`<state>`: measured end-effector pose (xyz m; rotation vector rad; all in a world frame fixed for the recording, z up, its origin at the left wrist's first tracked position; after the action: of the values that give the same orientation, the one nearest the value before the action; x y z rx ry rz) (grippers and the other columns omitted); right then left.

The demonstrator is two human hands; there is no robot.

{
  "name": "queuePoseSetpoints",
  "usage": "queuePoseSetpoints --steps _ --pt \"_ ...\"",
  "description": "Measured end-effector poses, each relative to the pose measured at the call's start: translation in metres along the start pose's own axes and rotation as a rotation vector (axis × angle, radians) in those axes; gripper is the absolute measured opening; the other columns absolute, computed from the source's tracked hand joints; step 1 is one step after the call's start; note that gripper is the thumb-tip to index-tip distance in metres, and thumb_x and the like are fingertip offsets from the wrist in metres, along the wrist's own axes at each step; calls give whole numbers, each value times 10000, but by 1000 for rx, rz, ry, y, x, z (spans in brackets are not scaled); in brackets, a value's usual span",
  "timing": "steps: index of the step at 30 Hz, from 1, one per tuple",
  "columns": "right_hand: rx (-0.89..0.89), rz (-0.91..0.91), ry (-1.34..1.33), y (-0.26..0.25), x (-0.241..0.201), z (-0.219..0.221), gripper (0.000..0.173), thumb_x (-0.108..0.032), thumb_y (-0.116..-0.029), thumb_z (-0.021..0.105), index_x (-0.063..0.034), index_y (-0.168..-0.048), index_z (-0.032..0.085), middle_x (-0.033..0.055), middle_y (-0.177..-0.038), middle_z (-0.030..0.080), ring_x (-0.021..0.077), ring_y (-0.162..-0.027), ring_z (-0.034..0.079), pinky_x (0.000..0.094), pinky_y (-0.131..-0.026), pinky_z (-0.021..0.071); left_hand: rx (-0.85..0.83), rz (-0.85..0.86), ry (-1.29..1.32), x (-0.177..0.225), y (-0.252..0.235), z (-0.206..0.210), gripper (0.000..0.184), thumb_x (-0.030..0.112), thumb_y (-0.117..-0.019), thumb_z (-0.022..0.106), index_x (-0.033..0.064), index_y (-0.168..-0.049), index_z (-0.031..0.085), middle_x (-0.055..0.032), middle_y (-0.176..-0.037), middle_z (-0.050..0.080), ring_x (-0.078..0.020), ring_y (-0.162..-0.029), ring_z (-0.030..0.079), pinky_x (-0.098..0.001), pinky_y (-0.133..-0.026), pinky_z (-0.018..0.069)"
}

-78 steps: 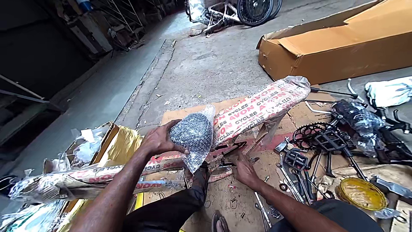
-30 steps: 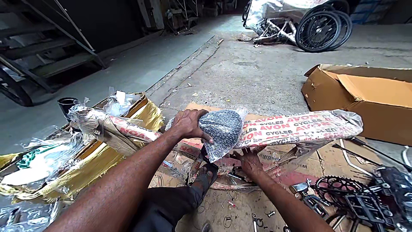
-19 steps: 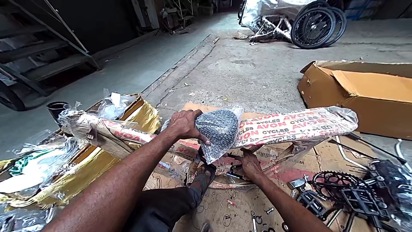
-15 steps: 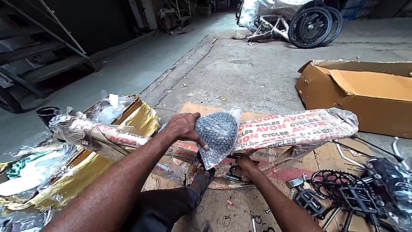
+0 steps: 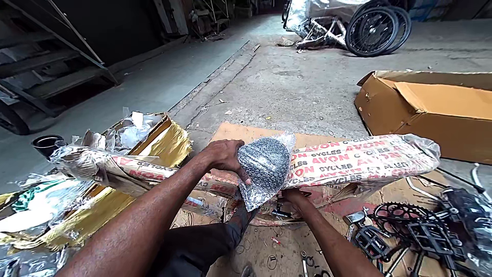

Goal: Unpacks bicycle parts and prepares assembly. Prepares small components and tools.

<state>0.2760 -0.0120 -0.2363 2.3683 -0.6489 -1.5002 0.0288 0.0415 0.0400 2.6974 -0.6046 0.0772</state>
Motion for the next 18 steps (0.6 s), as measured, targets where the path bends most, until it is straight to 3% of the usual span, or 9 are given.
queuePoseSetpoints --steps 1,2,3,6,10,12,16,18 --pt "37 -96 171 0 -5 -4 366 -191 -961 697 -1 -1272 663 215 -1267 662 325 -1200 623 537 -1034 492 0 -2 3 0 0 0 969 738 -476 911 240 -1255 620 -46 -1007 719 -263 -974 689 -592 -831 546" --pt "50 -165 324 1 -11 -6 420 -244 -967 689 0 -1307 653 239 -1336 633 377 -1290 573 591 -1094 431 3 0 6 0 0 0 968 738 -473 911 240 -1251 622 -45 -1003 721 -260 -967 691 -593 -826 546" --pt "30 -208 472 4 -17 -6 434 -277 -974 672 5 -1303 656 253 -1348 624 408 -1313 553 621 -1106 404 2 0 6 -1 0 0 968 740 -472 910 242 -1250 621 -43 -1001 722 -257 -966 691 -593 -825 546" --pt "-43 -297 875 19 -24 5 359 -266 -941 653 -3 -1179 708 233 -1237 677 423 -1211 608 649 -1013 446 -9 -5 -8 0 0 0 979 738 -482 909 241 -1271 609 -50 -1013 717 -261 -977 689 -587 -827 546" --pt "266 -526 916 31 -22 0 268 -171 -968 600 -17 -1148 727 219 -1212 698 407 -1180 640 603 -995 481 5 -8 -6 -1 -1 0 969 742 -467 908 257 -1257 624 -37 -998 724 -255 -968 692 -584 -831 549" --pt "264 -596 921 31 -18 -2 257 -156 -974 590 -22 -1145 727 212 -1198 705 404 -1173 645 591 -997 486 4 -4 2 -2 -1 1 962 737 -469 911 256 -1251 624 -34 -994 723 -253 -966 692 -587 -829 549" --pt "118 -680 984 26 -4 -3 304 -150 -998 547 -112 -1259 699 148 -1289 684 352 -1273 598 552 -1098 431 10 -4 1 -3 -2 2 979 751 -459 905 258 -1255 622 -33 -990 723 -252 -960 693 -583 -829 551" --pt "200 -680 952 27 -5 -4 292 -132 -999 547 -97 -1239 708 158 -1285 685 356 -1278 595 548 -1106 426 5 -10 -2 -2 0 1 1000 754 -471 900 255 -1289 615 -48 -1021 725 -262 -988 692 -592 -844 546"
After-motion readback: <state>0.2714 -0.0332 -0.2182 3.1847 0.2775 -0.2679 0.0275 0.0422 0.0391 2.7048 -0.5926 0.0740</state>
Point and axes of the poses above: each hand's wrist, its own y-axis away from the middle knuckle, its own z-axis out of the palm, x = y × z, the point moved 4 cm from there along -y, towards the middle knuckle
